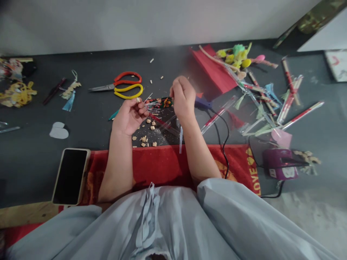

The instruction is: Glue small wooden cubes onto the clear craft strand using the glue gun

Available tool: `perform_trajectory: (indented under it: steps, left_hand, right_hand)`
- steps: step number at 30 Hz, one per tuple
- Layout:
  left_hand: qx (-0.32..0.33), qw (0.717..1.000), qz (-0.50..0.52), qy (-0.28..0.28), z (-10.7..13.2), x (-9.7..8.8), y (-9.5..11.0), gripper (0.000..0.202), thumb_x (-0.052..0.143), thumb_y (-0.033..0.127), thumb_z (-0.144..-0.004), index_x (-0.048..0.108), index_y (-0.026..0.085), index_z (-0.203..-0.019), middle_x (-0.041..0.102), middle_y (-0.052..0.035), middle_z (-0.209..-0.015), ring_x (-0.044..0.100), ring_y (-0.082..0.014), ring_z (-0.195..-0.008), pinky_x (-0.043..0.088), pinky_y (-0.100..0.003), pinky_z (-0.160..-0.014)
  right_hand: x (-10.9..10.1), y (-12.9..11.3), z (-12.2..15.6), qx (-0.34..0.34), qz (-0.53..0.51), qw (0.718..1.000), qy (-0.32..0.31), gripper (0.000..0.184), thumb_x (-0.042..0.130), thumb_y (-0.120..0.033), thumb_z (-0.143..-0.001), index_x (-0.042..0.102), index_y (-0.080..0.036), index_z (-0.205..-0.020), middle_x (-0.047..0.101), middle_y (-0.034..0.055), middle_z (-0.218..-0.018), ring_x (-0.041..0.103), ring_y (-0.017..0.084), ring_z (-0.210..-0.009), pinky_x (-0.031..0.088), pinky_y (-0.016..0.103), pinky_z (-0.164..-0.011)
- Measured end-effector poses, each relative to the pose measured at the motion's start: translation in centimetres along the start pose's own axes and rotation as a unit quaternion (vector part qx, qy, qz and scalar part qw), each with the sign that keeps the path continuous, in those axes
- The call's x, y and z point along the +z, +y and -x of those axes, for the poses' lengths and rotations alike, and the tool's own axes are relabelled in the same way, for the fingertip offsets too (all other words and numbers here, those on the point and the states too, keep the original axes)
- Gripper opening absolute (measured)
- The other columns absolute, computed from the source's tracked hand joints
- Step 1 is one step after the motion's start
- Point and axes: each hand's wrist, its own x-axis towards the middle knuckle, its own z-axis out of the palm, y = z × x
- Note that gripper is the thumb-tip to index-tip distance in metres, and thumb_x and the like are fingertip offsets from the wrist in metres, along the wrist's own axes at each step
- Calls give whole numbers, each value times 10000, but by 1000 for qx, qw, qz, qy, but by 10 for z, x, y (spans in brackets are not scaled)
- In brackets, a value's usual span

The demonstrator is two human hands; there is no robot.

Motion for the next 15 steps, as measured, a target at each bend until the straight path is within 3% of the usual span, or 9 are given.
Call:
perform_trajectory:
  steps: [2,4,8,11,15]
  left_hand:
    - [11,1000,-8,5,0,-2,-2,254,621,424,-766,520,206,-686,550,19,-633,558,-77,-572,503,-249,-624]
    - [17,1000,-4,17,-1,-2,-3,205,633,379,-760,543,204,-702,592,20,-659,587,-73,-599,512,-234,-639]
    - [51,998,-19,34,-1,1,-5,106,649,271,-741,570,203,-725,628,34,-679,596,-48,-602,509,-190,-635]
    - [97,993,-44,50,-2,4,-6,71,643,208,-733,573,201,-720,630,34,-671,600,-48,-596,517,-196,-643]
    - [149,985,-62,58,-3,6,-9,89,654,137,-688,600,200,-718,641,31,-691,604,-47,-601,524,-196,-656]
  right_hand:
    - [4,-5,0,20,1,998,67,519,195,-599,-934,536,-217,-849,494,-1,-667,463,86,-528,370,252,-501]
    - [7,-17,-1,39,-3,996,83,473,267,-569,-937,550,-213,-808,499,-9,-638,463,80,-518,364,248,-496]
    - [12,-45,0,78,14,996,44,204,583,-336,-834,610,-178,-706,585,-6,-646,531,92,-604,406,257,-560]
    - [14,-55,1,80,34,996,-7,33,632,-161,-734,662,-169,-743,653,9,-718,558,104,-638,437,273,-601]
    - [14,-56,1,48,39,998,-30,207,568,-123,-759,683,-187,-918,690,29,-845,565,107,-675,462,284,-646]
